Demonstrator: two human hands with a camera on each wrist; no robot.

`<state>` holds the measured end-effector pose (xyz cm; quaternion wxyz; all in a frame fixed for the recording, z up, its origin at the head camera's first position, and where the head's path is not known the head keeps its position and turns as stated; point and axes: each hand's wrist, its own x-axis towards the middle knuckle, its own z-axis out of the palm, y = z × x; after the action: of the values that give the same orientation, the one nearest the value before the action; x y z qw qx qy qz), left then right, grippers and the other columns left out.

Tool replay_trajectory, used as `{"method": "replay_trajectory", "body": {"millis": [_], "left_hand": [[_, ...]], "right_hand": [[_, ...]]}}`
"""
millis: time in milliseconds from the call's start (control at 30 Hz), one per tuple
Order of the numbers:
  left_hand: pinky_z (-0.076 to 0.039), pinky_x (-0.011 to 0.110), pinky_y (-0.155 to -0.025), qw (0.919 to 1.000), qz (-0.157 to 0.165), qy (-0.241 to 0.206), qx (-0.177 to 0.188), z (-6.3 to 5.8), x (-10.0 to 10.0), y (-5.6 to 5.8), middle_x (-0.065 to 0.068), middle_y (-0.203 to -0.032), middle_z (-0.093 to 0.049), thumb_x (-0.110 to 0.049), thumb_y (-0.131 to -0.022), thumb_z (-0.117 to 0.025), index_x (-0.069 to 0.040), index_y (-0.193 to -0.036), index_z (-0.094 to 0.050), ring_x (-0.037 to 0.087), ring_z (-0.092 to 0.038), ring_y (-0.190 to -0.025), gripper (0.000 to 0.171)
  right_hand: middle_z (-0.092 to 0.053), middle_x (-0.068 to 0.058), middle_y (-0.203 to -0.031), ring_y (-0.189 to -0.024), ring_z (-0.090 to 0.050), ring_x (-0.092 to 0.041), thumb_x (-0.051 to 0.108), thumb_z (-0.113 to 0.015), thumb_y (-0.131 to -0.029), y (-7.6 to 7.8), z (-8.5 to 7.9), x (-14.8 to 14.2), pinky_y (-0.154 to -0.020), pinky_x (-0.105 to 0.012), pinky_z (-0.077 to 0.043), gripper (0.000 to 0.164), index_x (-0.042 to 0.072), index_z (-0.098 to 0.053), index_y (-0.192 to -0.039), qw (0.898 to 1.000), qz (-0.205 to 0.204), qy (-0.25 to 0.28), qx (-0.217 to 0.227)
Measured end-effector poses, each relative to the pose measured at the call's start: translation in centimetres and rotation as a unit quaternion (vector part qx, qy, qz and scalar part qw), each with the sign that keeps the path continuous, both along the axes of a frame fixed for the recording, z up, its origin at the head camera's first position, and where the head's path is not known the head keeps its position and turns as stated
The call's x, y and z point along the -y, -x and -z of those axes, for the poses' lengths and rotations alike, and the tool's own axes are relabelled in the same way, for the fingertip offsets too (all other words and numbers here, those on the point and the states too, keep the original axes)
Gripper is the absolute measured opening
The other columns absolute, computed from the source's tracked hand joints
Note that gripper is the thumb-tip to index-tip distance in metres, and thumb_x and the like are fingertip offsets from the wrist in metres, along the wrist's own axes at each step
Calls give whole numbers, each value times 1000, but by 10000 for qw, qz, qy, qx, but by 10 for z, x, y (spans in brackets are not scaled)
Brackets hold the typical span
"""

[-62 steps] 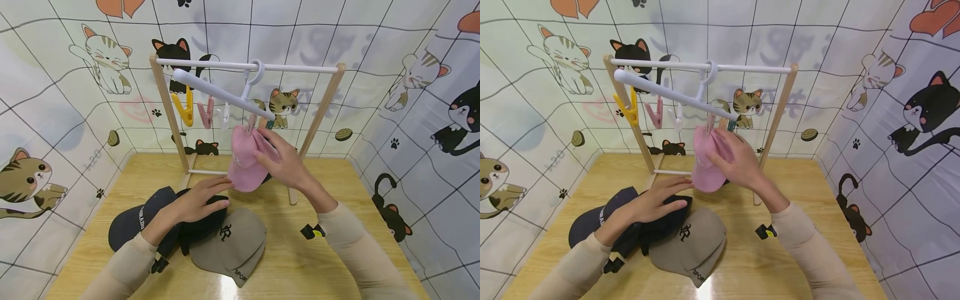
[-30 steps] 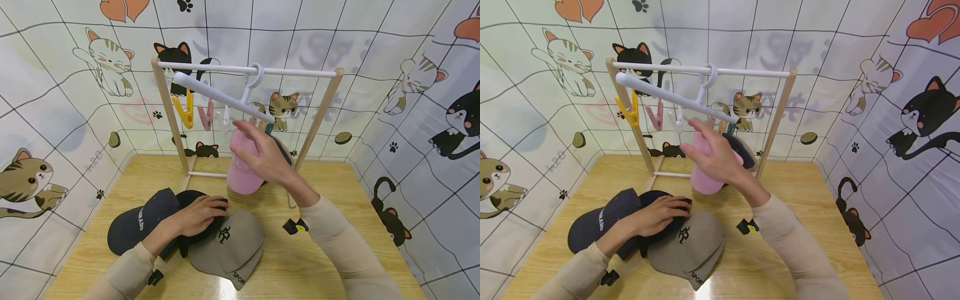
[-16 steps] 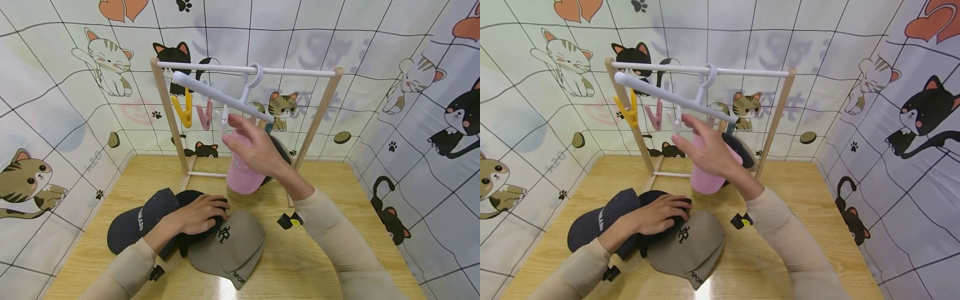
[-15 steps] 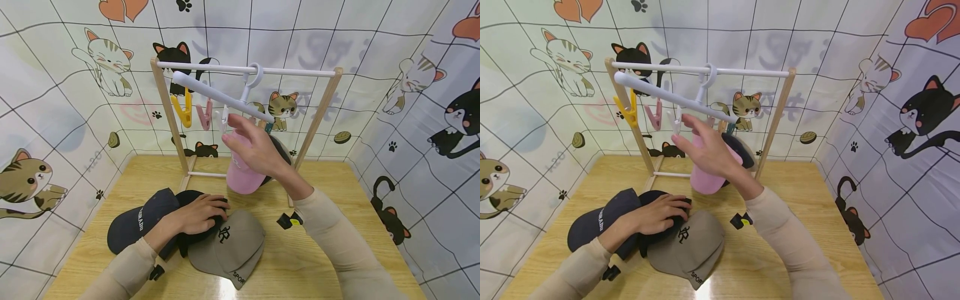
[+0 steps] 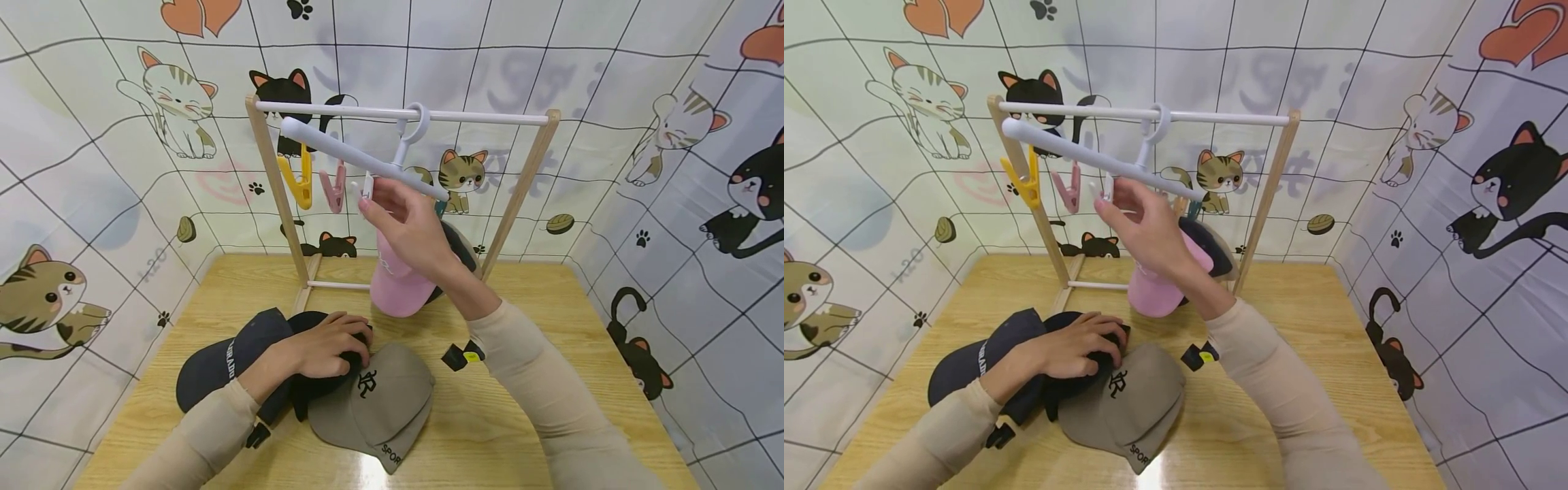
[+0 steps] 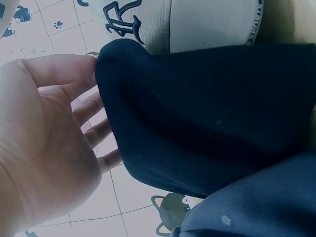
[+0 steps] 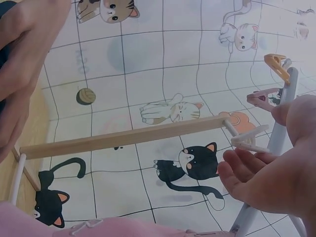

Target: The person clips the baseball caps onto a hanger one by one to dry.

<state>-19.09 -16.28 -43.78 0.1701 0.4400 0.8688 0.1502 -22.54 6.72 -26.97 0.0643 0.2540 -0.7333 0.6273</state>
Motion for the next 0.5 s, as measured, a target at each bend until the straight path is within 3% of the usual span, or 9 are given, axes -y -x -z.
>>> {"method": "replay_trajectory", "body": {"millis": [267,500], "left_hand": [[-21,71,-138,10000,8,26,74,-4,-2,3,5,-153,-67,-10,-90,-57,-24,-106,-78,36,-40,-168,30],[-23,70,-138,10000,-20,-41,-23,-8,-2,3,4,-147,-72,-10,-99,-64,-22,-103,-72,34,-44,-166,15]], "right_hand": [[-82,-11,-121,-108,-78,-21,29,-78,-108,2,-4,6,-103,-37,-62,37,5,-75,-134,9989,438,136,22],[-83,-12,-113,-106,-80,-32,36,-83,-104,4,-8,9,-91,-32,-61,37,7,-78,-126,9972,732,99,80]]}}
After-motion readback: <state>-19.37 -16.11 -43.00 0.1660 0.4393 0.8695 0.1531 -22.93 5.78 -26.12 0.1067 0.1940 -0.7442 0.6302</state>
